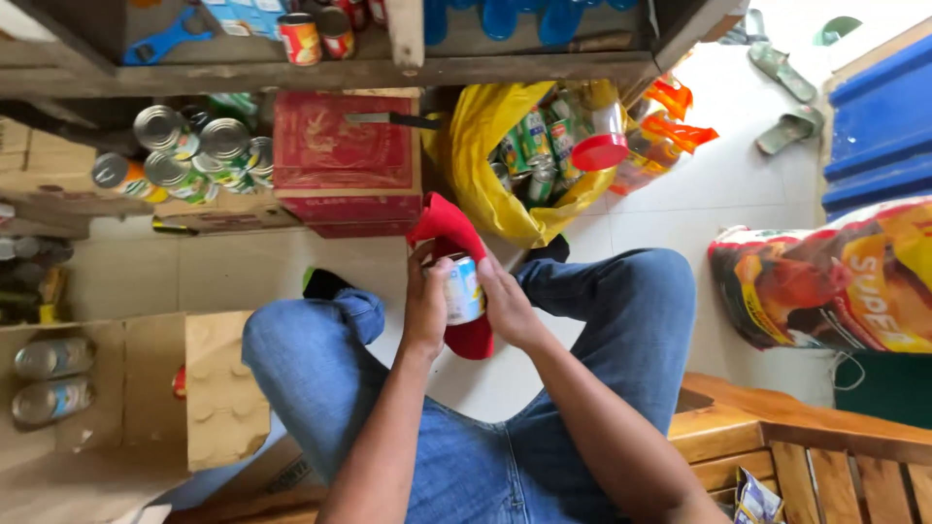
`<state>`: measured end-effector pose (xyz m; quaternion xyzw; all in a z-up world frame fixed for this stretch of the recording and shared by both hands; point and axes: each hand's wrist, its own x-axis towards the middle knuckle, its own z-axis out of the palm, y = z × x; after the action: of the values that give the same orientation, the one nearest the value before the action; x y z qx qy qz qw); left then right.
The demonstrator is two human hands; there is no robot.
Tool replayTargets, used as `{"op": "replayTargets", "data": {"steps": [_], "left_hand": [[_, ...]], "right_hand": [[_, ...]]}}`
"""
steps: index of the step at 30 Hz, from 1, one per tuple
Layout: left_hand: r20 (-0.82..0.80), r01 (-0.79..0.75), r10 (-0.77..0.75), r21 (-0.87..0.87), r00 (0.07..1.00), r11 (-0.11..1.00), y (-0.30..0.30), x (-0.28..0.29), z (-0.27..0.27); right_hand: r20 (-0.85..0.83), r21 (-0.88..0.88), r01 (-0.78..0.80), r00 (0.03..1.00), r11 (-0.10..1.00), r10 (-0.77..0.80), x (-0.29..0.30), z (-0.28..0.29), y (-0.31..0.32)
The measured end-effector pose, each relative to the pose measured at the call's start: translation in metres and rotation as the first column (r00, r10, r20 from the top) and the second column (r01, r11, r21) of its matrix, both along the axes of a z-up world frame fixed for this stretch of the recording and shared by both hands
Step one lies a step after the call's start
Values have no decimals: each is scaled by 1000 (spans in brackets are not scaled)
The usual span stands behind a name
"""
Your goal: Wiping dust off canned milk products and organizing them on store shelves.
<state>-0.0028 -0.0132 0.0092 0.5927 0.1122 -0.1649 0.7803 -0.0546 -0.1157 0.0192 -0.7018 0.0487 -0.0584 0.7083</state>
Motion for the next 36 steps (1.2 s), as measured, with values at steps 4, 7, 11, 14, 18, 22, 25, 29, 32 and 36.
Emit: {"op": "replayTargets", "data": {"steps": [4, 7, 11, 14, 18, 22, 25, 29, 32, 36], "left_hand": [[-36, -160, 169, 167, 985, 973, -1, 17, -43], [-44, -175, 188, 209, 981, 962, 4, 22, -52], [-109, -63, 89, 225, 990, 972, 16, 29, -35], [-146, 62, -27, 241, 989, 969, 16, 34, -20], [-89, 15, 16, 338, 996, 941, 14, 36, -35], [-107, -131, 200, 456, 974, 880, 26, 52, -77], [-129, -169, 210, 272, 969, 947, 32, 42, -70], [-136, -123, 135, 94, 982, 988, 30, 21, -47], [-128, -90, 103, 101, 986, 991, 24, 22, -27], [-91, -104, 112, 89, 990, 991, 22, 40, -32]], "right_hand": [[66, -291, 15, 998, 957, 5, -3, -24, -3], [14, -422, -109, 992, 900, 126, -12, -4, 12], [-94, -418, -259, 966, 871, 242, 13, 26, 13], [-93, -277, -206, 978, 939, 187, 38, 22, -4], [-129, -240, -163, 982, 957, 135, 32, 3, -4], [-129, -301, -241, 969, 923, 211, 22, 5, 3], [6, -438, -140, 987, 888, 159, 27, -16, -3], [98, -441, -36, 991, 897, 88, 39, 1, -3], [-34, -327, -125, 992, 937, 121, 36, -3, -7], [-173, -278, -196, 973, 940, 152, 26, 21, 16]]}}
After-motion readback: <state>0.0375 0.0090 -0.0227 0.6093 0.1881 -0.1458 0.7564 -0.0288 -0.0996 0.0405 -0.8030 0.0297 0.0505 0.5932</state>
